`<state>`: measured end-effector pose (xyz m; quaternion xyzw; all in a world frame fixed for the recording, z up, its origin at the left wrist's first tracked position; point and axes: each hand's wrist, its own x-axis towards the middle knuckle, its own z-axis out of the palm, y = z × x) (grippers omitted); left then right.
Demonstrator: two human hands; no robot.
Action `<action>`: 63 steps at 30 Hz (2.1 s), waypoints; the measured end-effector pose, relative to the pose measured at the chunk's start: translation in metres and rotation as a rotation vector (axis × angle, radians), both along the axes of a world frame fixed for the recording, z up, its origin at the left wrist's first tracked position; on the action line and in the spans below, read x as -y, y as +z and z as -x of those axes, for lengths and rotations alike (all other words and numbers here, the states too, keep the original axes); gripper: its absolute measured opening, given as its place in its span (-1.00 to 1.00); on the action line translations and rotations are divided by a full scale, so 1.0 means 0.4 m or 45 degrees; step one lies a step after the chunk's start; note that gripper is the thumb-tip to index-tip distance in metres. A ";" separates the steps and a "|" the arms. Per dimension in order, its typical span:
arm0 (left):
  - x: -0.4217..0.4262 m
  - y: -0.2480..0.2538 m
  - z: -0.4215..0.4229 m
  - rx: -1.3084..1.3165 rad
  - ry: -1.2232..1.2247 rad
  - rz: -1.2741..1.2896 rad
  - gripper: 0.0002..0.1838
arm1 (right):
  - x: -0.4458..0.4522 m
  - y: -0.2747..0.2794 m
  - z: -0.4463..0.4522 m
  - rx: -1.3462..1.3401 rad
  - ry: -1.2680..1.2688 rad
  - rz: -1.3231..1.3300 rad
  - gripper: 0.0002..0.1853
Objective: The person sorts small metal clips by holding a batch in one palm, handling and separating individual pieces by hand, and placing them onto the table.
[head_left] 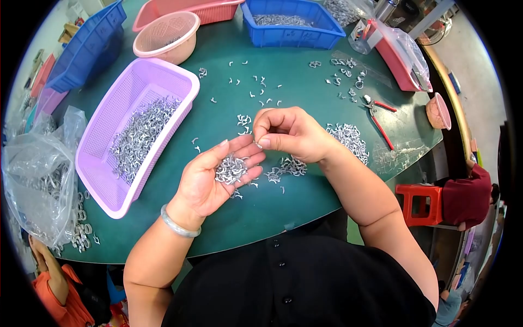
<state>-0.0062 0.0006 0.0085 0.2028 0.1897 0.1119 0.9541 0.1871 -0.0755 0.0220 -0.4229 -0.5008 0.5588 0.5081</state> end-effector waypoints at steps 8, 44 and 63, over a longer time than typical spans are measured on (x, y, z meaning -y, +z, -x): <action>-0.003 0.000 -0.004 0.069 0.006 0.053 -0.47 | -0.009 0.008 -0.010 -0.637 -0.088 0.092 -0.99; 0.004 -0.005 -0.009 0.025 0.006 0.094 -0.51 | 0.016 0.015 0.064 1.101 -0.188 -0.436 -0.83; -0.001 -0.005 -0.003 0.072 -0.029 0.117 -0.50 | 0.003 0.015 0.019 -0.121 -0.205 0.404 -0.86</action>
